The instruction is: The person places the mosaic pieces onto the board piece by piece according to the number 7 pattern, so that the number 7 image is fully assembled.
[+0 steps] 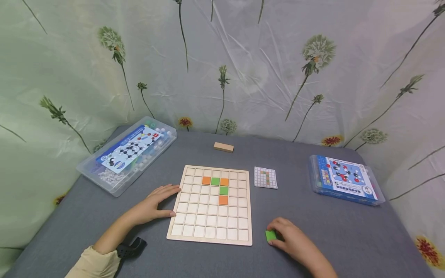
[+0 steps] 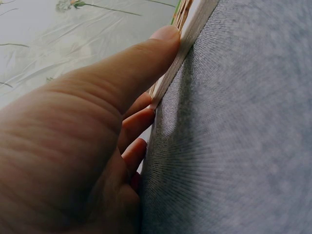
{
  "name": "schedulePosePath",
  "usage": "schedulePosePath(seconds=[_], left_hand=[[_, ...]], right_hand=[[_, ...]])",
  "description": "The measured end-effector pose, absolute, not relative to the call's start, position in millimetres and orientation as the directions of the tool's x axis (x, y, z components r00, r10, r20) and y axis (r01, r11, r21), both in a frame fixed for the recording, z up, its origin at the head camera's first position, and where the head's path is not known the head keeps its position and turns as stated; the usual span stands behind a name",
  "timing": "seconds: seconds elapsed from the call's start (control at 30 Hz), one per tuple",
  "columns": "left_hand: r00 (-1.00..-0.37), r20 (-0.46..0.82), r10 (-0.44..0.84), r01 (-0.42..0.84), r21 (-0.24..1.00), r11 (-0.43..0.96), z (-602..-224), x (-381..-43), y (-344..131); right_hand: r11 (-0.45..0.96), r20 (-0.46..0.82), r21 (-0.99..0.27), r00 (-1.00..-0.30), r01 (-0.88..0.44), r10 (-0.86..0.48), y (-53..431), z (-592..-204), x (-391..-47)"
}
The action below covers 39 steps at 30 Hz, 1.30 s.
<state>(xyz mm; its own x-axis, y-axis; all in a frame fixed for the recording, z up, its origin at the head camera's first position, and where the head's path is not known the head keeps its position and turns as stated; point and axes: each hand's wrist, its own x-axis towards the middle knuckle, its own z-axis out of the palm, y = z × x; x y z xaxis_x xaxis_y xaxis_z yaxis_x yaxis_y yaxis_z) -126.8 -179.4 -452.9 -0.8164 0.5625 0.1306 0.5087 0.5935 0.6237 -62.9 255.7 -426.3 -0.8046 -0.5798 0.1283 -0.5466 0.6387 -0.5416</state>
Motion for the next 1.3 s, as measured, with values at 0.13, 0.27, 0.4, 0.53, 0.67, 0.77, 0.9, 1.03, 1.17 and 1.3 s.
schedulePosePath(seconds=[0.13, 0.27, 0.4, 0.53, 0.67, 0.77, 0.9, 1.03, 1.17, 1.3], left_hand=[[-0.820, 0.117, 0.560, 0.500, 0.624, 0.601, -452.2, -127.0, -179.3], [-0.827, 0.096, 0.554, 0.480, 0.631, 0.609, -451.5, -127.0, -179.8], [-0.829, 0.077, 0.554, 0.469, 0.634, 0.615, -451.1, -126.5, -180.5], [-0.829, 0.076, 0.554, 0.469, 0.633, 0.615, -451.2, -126.8, -180.6], [-0.830, 0.078, 0.553, 0.469, 0.634, 0.615, -451.2, -126.8, -180.6], [-0.830, 0.075, 0.553, 0.467, 0.635, 0.615, -451.2, -126.7, -180.9], [-0.832, 0.073, 0.550, 0.465, 0.633, 0.619, -451.6, -127.3, -181.2], [-0.831, 0.076, 0.552, 0.469, 0.630, 0.619, -451.9, -127.8, -181.2], [-0.829, 0.075, 0.555, 0.469, 0.635, 0.614, -451.9, -127.3, -181.7], [-0.827, 0.077, 0.557, 0.471, 0.636, 0.611, -452.7, -127.2, -181.5]], right_hand=[[0.675, 0.177, -0.543, -0.854, -0.499, -0.489, 244.0, -416.7, -63.7], [0.652, 0.267, -0.572, -0.865, -0.498, -0.425, 225.8, -404.0, -71.9], [0.629, 0.280, -0.598, -0.865, -0.497, -0.417, 200.0, -396.8, -84.6], [0.589, 0.285, -0.631, -0.857, -0.505, -0.430, 173.1, -401.4, -98.0], [0.556, 0.270, -0.650, -0.841, -0.518, -0.469, 154.0, -416.5, -108.6], [0.561, 0.237, -0.658, -0.845, -0.503, -0.479, 145.9, -429.0, -113.2], [0.569, 0.221, -0.677, -0.866, -0.467, -0.449, 139.6, -439.7, -115.5], [0.586, 0.248, -0.660, -0.873, -0.469, -0.420, 135.1, -443.7, -115.4], [0.600, 0.260, -0.642, -0.872, -0.477, -0.415, 131.3, -444.2, -114.3], [0.613, 0.228, -0.645, -0.881, -0.455, -0.415, 131.8, -442.4, -111.5]])
